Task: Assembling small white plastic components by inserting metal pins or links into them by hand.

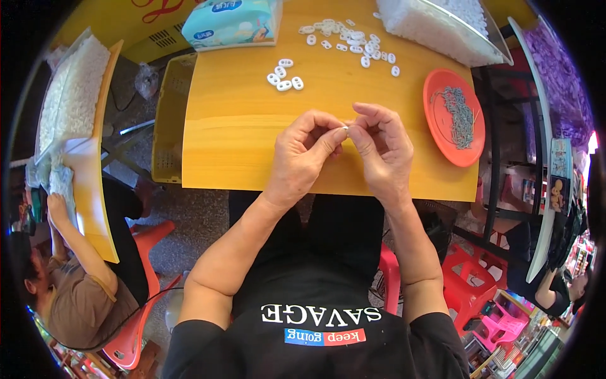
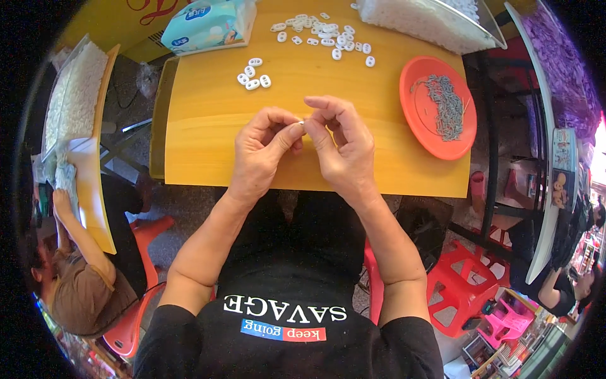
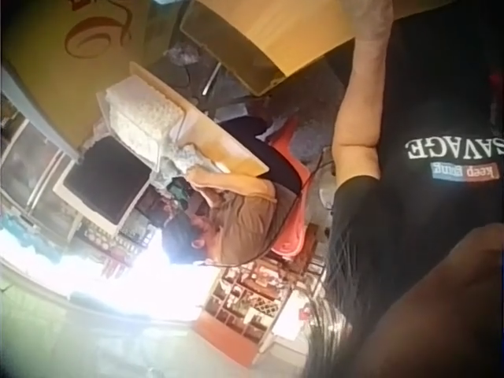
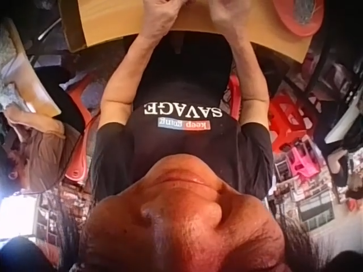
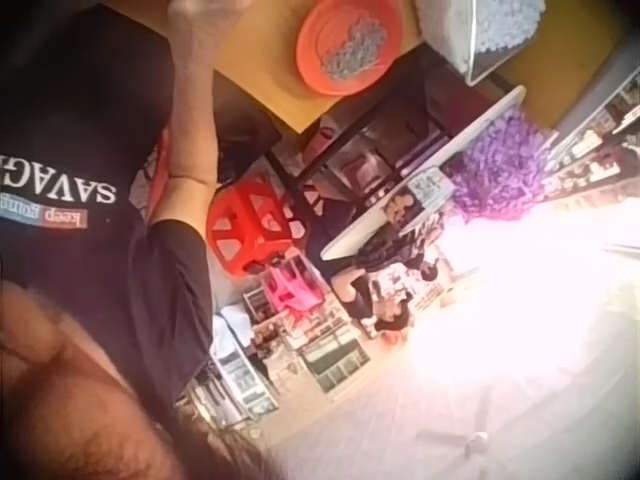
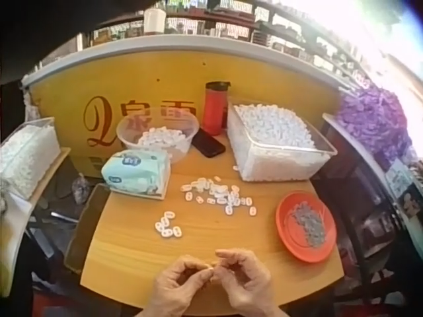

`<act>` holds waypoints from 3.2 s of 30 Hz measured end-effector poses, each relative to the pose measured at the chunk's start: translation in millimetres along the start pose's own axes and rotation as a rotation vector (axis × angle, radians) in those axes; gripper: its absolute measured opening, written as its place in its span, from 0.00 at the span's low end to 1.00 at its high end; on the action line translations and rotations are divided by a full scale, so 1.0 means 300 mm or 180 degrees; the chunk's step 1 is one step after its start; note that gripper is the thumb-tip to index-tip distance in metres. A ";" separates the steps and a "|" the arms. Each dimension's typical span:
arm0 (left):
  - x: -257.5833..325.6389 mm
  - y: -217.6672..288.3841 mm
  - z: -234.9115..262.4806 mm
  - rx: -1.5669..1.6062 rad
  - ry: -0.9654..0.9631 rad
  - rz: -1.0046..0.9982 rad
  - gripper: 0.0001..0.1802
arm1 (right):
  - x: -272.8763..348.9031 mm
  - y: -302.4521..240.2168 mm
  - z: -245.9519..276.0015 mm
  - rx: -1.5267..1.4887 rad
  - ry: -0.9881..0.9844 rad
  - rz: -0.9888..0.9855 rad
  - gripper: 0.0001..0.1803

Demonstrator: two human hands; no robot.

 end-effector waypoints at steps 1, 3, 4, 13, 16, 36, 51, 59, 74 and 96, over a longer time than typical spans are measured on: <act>-0.003 0.000 0.000 0.0029 0.0000 -0.0010 0.04 | 0.004 0.003 -0.006 -0.0041 0.0107 0.0147 0.16; -0.008 0.002 0.006 0.0106 0.0044 -0.0035 0.04 | 0.002 -0.006 -0.014 -0.0084 0.0211 0.0310 0.16; -0.009 0.005 0.014 0.0182 0.0085 -0.0050 0.04 | -0.003 -0.010 -0.022 -0.0043 0.0256 0.0326 0.14; -0.018 0.040 0.077 0.1635 0.0367 -0.0534 0.04 | -0.278 0.013 -0.072 0.0715 -0.0335 -0.0078 0.10; -0.023 0.028 0.090 0.1781 0.0457 -0.0429 0.04 | -0.296 -0.034 -0.160 0.2350 -0.0609 0.0840 0.12; -0.016 0.011 0.067 0.0793 0.0445 -0.0326 0.04 | -0.124 0.030 -0.031 -0.1491 -0.0250 -0.1000 0.12; -0.026 0.040 0.055 0.0964 0.0385 -0.0578 0.05 | -0.085 0.045 -0.004 -0.0987 -0.0140 -0.0990 0.12; -0.026 0.017 0.042 0.0831 0.0272 -0.0462 0.05 | -0.099 0.043 0.004 -0.0531 0.0105 -0.0588 0.10; -0.018 0.013 0.058 0.0823 0.0220 -0.0472 0.05 | -0.082 0.032 -0.046 -0.0606 -0.0266 -0.0628 0.10; -0.022 -0.002 0.017 0.0791 -0.0008 -0.0346 0.04 | -0.079 0.020 -0.027 -0.0683 -0.0194 -0.0320 0.10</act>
Point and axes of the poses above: each hand's wrist, its own x-axis away from the middle knuckle, its own z-axis out of the back of the hand, y = z × x, the point moved 8 cm from there along -x, towards the middle knuckle, and after that the axes turned 3 degrees about -z, right-handed, at the moved point
